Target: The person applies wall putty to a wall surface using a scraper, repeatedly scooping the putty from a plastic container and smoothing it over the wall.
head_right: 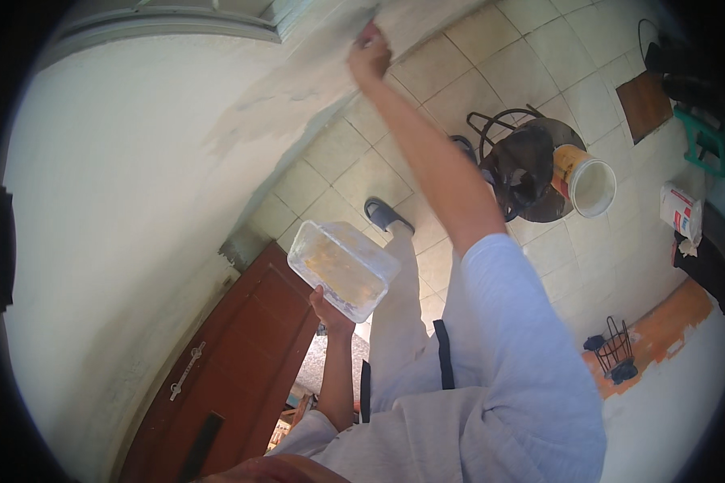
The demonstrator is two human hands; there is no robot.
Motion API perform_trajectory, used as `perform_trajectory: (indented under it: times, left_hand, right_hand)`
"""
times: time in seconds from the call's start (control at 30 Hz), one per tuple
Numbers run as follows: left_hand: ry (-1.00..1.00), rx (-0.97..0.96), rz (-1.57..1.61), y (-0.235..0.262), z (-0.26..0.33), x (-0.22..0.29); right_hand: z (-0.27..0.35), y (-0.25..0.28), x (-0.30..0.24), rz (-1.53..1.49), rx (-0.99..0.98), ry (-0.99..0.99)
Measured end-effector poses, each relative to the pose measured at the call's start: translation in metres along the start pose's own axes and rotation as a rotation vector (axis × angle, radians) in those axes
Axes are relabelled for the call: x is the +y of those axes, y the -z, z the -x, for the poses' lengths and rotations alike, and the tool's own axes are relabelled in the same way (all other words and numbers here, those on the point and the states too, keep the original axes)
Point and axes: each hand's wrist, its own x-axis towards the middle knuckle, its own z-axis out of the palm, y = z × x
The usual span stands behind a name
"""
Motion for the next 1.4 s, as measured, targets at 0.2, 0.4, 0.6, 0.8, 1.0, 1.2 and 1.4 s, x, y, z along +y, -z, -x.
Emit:
perform_trajectory:
  times: [0.2,0.4,0.6,0.8,1.0,1.2,1.4]
  left_hand:
    - [0.028,-0.001,-0.027,0.0,-0.002,0.004]
    - [0.022,0.011,-0.049,-0.018,-0.008,0.008]
    - [0.045,0.016,-0.058,-0.012,-0.011,0.003]
    - [0.029,0.043,-0.04,-0.017,-0.007,0.005]
    - [0.039,-0.005,-0.024,-0.013,-0.014,0.004]
    - [0.027,0.023,-0.032,-0.007,-0.009,0.004]
    - [0.045,0.023,-0.082,-0.007,-0.009,0.006]
  right_hand:
    - [0.155,0.015,-0.121,-0.235,-0.224,0.093]
    - [0.134,0.056,-0.052,-0.23,-0.378,-0.217]
    - [-0.036,0.048,-0.027,-0.675,-0.516,-0.672]
    - [-0.127,0.058,-0.058,-0.859,-0.294,-0.593]
    - [-0.083,0.095,0.017,0.045,-0.024,-0.193]
    - [0.043,-0.002,-0.05,0.005,0.004,0.124]
    - [0.15,0.02,-0.139,-0.245,-0.202,0.138]
